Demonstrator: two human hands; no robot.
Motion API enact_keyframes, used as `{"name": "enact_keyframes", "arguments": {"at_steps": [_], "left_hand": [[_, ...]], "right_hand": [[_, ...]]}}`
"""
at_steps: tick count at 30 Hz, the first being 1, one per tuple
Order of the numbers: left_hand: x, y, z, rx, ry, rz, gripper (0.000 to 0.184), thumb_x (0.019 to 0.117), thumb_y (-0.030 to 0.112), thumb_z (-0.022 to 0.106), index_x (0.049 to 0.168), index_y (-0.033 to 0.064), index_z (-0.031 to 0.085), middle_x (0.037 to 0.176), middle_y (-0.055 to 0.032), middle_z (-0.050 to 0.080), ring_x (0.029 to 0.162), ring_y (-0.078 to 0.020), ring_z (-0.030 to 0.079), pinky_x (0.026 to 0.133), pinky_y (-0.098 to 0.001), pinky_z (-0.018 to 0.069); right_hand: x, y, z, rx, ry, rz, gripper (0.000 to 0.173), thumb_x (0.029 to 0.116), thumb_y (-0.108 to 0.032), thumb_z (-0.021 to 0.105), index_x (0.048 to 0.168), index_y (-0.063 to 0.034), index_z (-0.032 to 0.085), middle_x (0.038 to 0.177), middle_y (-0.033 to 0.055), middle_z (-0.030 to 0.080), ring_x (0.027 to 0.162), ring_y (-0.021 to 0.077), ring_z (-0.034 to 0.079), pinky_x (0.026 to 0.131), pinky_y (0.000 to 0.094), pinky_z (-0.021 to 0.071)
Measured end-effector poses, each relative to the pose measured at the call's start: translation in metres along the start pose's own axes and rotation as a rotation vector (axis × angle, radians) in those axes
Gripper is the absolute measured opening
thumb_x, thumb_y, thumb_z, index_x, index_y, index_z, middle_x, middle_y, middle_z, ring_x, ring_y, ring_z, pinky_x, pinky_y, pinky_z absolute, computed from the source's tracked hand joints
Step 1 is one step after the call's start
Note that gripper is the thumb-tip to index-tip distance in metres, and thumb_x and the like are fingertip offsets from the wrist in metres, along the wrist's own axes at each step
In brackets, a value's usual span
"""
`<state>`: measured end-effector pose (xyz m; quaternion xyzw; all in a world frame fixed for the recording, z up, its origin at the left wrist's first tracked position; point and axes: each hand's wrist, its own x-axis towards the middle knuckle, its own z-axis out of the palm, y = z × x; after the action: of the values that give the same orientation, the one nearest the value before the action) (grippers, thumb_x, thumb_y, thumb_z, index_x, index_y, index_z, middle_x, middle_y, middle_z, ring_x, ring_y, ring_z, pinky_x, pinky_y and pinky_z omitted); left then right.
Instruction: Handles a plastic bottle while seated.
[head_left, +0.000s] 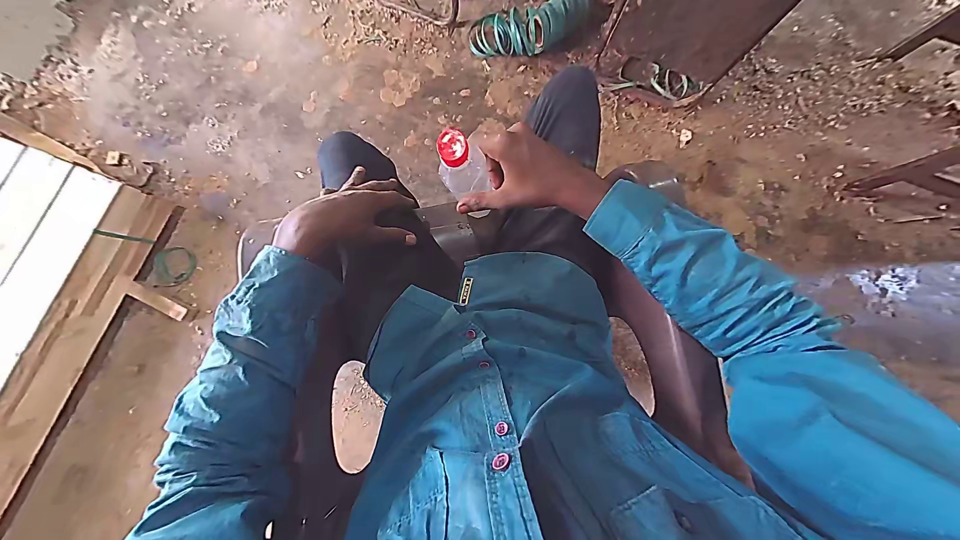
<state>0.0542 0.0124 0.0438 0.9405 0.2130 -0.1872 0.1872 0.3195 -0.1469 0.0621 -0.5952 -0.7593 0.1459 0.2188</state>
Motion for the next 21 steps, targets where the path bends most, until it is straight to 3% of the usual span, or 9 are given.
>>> {"name": "enact_keyframes", "arguments": {"at_steps": [3, 5, 8, 12, 16, 17, 19, 20, 21], "left_hand": [[0.0, -0.002, 0.0, -0.005, 0.004, 0.029, 0.073, 0.0893, 0.074, 0.059, 0.148, 0.0306, 0.054, 0.165, -0.0081, 0.038, 0.155, -0.043, 0.025, 0.118, -0.0742, 0.0194], [0.001, -0.003, 0.001, 0.002, 0.011, 0.045, 0.073, 0.09, 0.074, 0.058, 0.148, 0.0297, 0.055, 0.164, -0.0093, 0.04, 0.155, -0.0411, 0.026, 0.12, -0.0715, 0.018], [0.0, -0.001, 0.0, -0.016, 0.021, 0.058, 0.069, 0.0909, 0.071, 0.06, 0.145, 0.0283, 0.058, 0.162, -0.0094, 0.042, 0.155, -0.0384, 0.027, 0.123, -0.0675, 0.0135], [0.007, -0.013, 0.01, 0.008, 0.04, 0.028, 0.08, 0.0844, 0.083, 0.054, 0.148, 0.034, 0.055, 0.164, -0.0081, 0.041, 0.155, -0.0416, 0.026, 0.118, -0.0741, 0.0198], [0.008, -0.015, 0.01, 0.0, 0.018, -0.002, 0.082, 0.0812, 0.087, 0.053, 0.148, 0.0393, 0.053, 0.165, -0.0048, 0.038, 0.156, -0.0426, 0.022, 0.112, -0.0798, 0.023], [0.008, -0.015, 0.009, -0.005, 0.034, 0.018, 0.08, 0.0824, 0.085, 0.054, 0.147, 0.0382, 0.055, 0.164, -0.0049, 0.041, 0.155, -0.0411, 0.026, 0.113, -0.0782, 0.0239], [0.006, -0.012, 0.008, -0.052, 0.182, 0.096, 0.063, 0.0882, 0.069, 0.063, 0.134, 0.0264, 0.067, 0.146, -0.0098, 0.059, 0.142, -0.0364, 0.048, 0.116, -0.0695, 0.0323], [0.006, -0.007, 0.005, -0.086, 0.314, 0.11, 0.053, 0.0904, 0.06, 0.068, 0.123, 0.0183, 0.072, 0.131, -0.013, 0.067, 0.129, -0.0362, 0.059, 0.109, -0.0676, 0.0425], [0.005, 0.0, 0.002, -0.098, 0.467, 0.103, 0.049, 0.092, 0.056, 0.067, 0.115, 0.0128, 0.073, 0.121, -0.0149, 0.069, 0.119, -0.036, 0.064, 0.103, -0.0656, 0.0478]], "right_hand": [[0.0, -0.001, 0.0, -0.008, -0.006, 0.009, 0.062, 0.0816, -0.061, 0.075, 0.099, -0.0025, 0.065, 0.067, 0.0019, 0.056, 0.058, 0.0147, 0.055, 0.059, 0.0364, 0.0478], [-0.001, -0.003, 0.001, -0.071, 0.022, 0.002, 0.059, 0.0794, -0.057, 0.076, 0.103, -0.0035, 0.067, 0.073, 0.0054, 0.061, 0.063, 0.0206, 0.059, 0.06, 0.043, 0.0505], [0.0, -0.014, -0.003, -0.347, 0.062, -0.063, 0.057, 0.0803, -0.044, 0.076, 0.122, -0.0056, 0.067, 0.101, 0.0178, 0.069, 0.091, 0.0373, 0.07, 0.072, 0.0566, 0.0547], [-0.001, -0.03, -0.011, -0.615, 0.057, -0.139, 0.047, 0.0902, -0.015, 0.067, 0.137, -0.0104, 0.063, 0.113, 0.0215, 0.066, 0.101, 0.0422, 0.065, 0.077, 0.0553, 0.0503], [-0.002, -0.027, -0.009, -0.679, 0.041, -0.138, 0.044, 0.0961, -0.007, 0.058, 0.14, -0.0144, 0.062, 0.112, 0.021, 0.066, 0.099, 0.0412, 0.065, 0.076, 0.0532, 0.0483], [-0.002, -0.027, -0.01, -0.674, 0.023, -0.125, 0.047, 0.0949, -0.008, 0.061, 0.141, -0.0153, 0.061, 0.113, 0.021, 0.066, 0.1, 0.0418, 0.065, 0.078, 0.0549, 0.0491], [-0.002, -0.025, -0.011, -0.661, -0.01, -0.097, 0.053, 0.0924, -0.009, 0.065, 0.144, -0.0169, 0.059, 0.112, 0.0206, 0.066, 0.102, 0.0418, 0.065, 0.081, 0.0562, 0.0485], [-0.001, -0.024, -0.011, -0.658, -0.017, -0.087, 0.054, 0.092, -0.01, 0.066, 0.144, -0.0175, 0.058, 0.11, 0.0202, 0.066, 0.1, 0.0416, 0.065, 0.08, 0.0563, 0.0483], [-0.001, -0.023, -0.011, -0.656, -0.02, -0.08, 0.054, 0.0921, -0.009, 0.065, 0.145, -0.0177, 0.057, 0.108, 0.0204, 0.067, 0.099, 0.0419, 0.065, 0.08, 0.0566, 0.0485]]}}
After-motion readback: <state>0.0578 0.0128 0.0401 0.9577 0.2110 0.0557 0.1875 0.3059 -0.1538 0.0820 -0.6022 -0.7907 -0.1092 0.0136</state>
